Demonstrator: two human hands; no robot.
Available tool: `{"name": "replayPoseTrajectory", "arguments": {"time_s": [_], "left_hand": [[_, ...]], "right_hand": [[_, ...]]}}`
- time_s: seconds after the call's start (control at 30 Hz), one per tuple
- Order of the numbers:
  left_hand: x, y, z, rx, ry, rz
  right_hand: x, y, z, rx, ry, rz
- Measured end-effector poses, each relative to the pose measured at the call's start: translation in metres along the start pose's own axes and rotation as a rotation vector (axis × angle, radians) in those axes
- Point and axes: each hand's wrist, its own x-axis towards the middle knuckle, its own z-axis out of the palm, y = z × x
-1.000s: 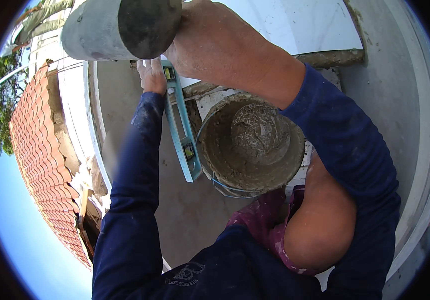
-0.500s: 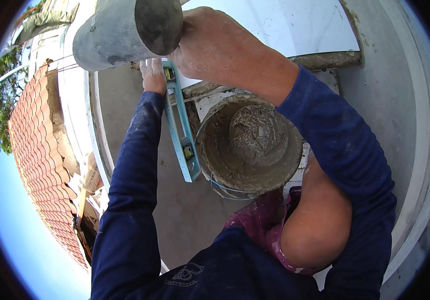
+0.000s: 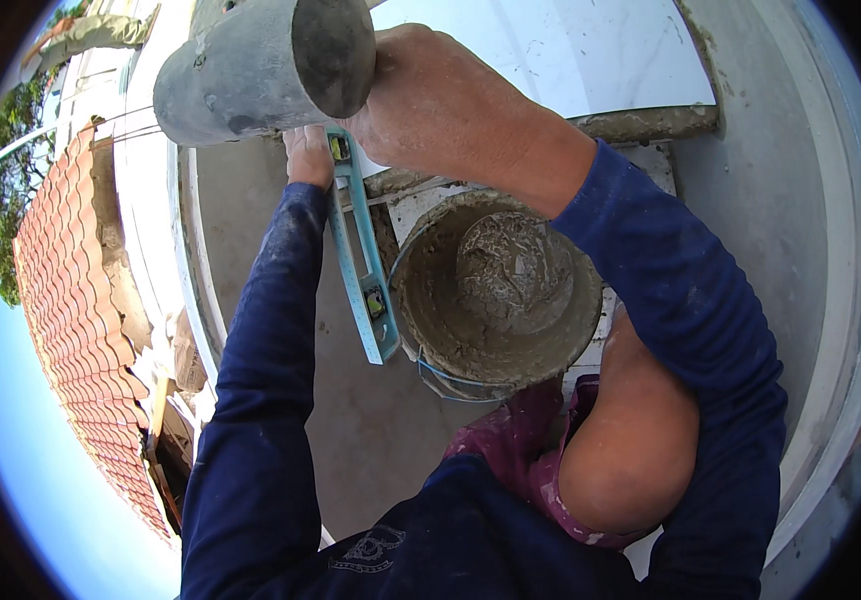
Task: The person lays tiles onto a concrete surface using mortar, then levels them with a level and a rubber mallet.
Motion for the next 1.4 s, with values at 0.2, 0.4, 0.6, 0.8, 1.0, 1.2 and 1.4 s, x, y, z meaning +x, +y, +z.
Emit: {"name": "replayPoseTrajectory", "arguments": {"time_s": [0.2, 0.4, 0.6, 0.8, 1.0, 1.2, 1.4], "left_hand": [[0.009, -0.003, 0.005, 0.106, 0.002, 0.002], [0.013, -0.002, -0.002, 0.170, -0.133, -0.015], [0.013, 0.002, 0.006, -0.130, -0.046, -0.183], [0.011, 0.017, 0.005, -0.242, -0.038, -0.350], [0.013, 0.035, -0.005, -0.298, -0.024, -0.414], [0.012, 0.042, -0.007, -0.325, -0.047, -0.469], [0.010, 0.047, -0.013, -0.324, -0.069, -0.492]], "right_hand": [[-0.001, 0.004, 0.000, 0.069, 0.110, 0.010], [-0.004, 0.001, 0.007, 0.041, 0.099, 0.083], [-0.005, 0.003, 0.004, -0.092, 0.101, -0.030], [-0.008, 0.003, -0.012, -0.084, 0.262, -0.182], [-0.021, 0.001, -0.037, -0.073, 0.163, -0.119], [-0.038, 0.003, -0.060, -0.431, 0.179, -0.091], [-0.043, -0.009, -0.057, -0.111, 0.170, 0.230]]}}
